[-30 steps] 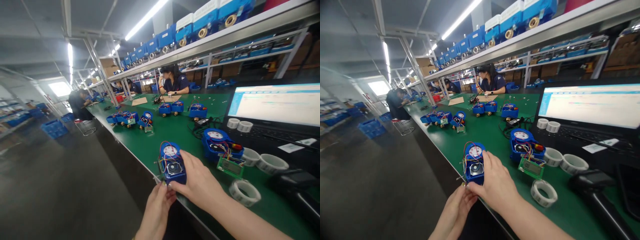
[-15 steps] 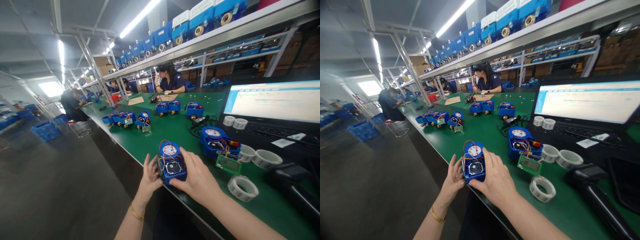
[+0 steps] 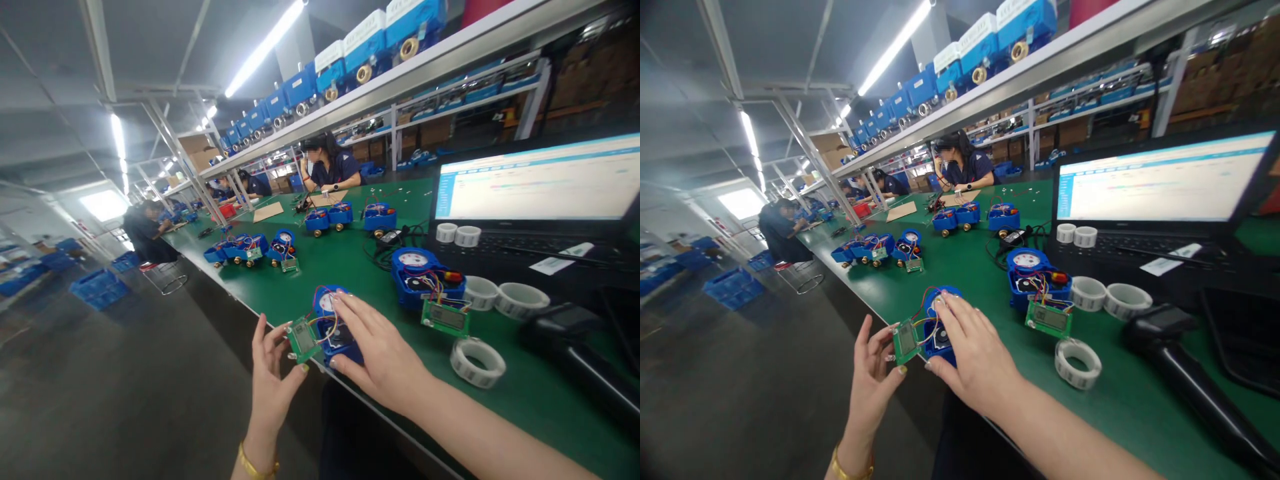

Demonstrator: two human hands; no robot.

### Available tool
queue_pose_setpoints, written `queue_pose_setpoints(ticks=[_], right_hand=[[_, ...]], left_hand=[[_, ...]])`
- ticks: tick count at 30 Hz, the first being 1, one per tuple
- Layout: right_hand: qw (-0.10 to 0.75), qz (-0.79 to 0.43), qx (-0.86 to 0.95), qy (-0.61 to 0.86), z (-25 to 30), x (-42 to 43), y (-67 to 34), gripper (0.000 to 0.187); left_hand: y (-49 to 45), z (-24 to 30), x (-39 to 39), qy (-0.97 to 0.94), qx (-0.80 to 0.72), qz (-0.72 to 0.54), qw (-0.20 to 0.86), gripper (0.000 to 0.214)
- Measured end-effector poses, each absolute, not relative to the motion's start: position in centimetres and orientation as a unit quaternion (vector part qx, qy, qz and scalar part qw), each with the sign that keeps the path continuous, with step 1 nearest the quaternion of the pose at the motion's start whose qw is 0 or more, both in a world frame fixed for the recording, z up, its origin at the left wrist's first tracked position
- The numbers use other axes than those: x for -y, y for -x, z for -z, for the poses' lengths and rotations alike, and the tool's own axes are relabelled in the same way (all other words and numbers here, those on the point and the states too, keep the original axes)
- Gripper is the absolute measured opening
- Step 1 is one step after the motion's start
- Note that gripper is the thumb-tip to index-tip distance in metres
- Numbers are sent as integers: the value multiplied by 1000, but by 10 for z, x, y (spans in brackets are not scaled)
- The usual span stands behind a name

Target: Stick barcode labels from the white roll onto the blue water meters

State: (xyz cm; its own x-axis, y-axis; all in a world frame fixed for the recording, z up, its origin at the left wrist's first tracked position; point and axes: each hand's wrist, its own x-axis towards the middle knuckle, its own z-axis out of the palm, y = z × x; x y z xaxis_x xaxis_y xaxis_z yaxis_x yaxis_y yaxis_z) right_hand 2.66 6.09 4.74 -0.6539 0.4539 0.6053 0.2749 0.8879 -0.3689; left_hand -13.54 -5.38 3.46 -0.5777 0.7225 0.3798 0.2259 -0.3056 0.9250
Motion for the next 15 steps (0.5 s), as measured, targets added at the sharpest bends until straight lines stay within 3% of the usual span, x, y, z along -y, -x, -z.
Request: queue_pose_setpoints(ticks=[6, 10, 15], right_hand=[[434, -287, 837, 166, -53, -60, -24, 48], [473, -387, 777, 151, -53, -68, -23, 22], [496, -535, 668, 149, -58, -82, -22, 35]], left_hand=[[107, -79, 33, -521, -557, -646, 27, 89], [88, -89, 5, -509, -553, -660, 13, 88], [77, -88, -7, -478, -554, -682, 29, 76]])
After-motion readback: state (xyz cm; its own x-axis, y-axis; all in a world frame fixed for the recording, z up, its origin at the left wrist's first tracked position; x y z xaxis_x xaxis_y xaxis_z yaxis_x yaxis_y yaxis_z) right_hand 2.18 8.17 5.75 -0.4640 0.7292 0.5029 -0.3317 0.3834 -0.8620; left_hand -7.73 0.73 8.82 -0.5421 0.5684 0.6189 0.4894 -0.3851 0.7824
